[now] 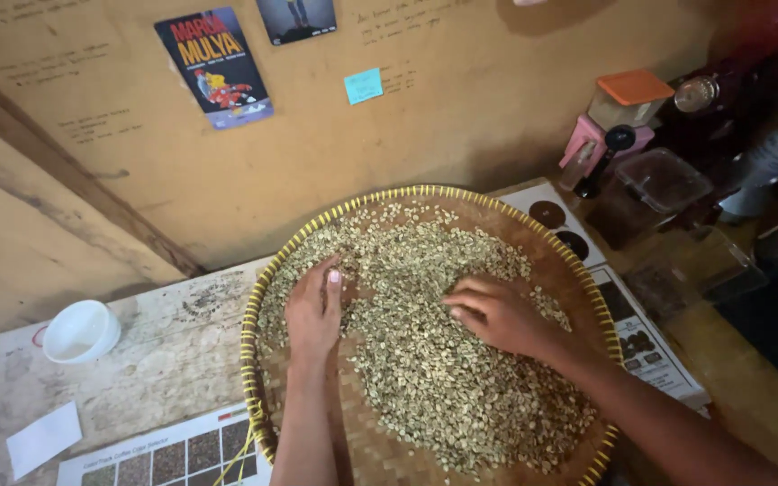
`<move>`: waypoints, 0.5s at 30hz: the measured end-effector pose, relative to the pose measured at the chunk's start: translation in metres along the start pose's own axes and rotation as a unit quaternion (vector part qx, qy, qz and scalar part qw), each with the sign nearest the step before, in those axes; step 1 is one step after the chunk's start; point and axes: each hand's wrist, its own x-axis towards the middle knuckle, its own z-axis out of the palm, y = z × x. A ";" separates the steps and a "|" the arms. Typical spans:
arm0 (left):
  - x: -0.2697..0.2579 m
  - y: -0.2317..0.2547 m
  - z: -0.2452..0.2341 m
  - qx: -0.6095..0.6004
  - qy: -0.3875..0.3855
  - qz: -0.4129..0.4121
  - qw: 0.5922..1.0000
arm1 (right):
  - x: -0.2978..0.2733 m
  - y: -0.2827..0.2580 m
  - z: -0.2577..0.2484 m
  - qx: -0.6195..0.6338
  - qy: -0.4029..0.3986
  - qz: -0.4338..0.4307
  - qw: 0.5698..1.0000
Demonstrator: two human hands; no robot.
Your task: Manually sorting green coffee beans in a woven tray to remove defects
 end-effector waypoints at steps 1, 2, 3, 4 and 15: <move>0.002 -0.003 0.001 0.002 0.002 0.000 1.000 | 0.008 -0.008 0.003 0.001 0.000 -0.003 1.000; 0.001 -0.006 0.004 -0.004 0.004 0.001 1.000 | 0.012 -0.017 0.008 0.019 -0.004 -0.035 0.999; 0.000 -0.009 0.006 -0.010 0.006 0.002 1.000 | 0.016 -0.026 0.013 0.038 -0.009 -0.067 0.997; 0.001 -0.007 0.004 -0.010 0.006 0.003 1.000 | 0.017 -0.025 0.018 0.038 -0.008 -0.068 0.997; 0.000 -0.015 0.015 -0.008 0.009 -0.002 1.000 | 0.008 -0.039 0.012 0.046 0.025 -0.046 0.998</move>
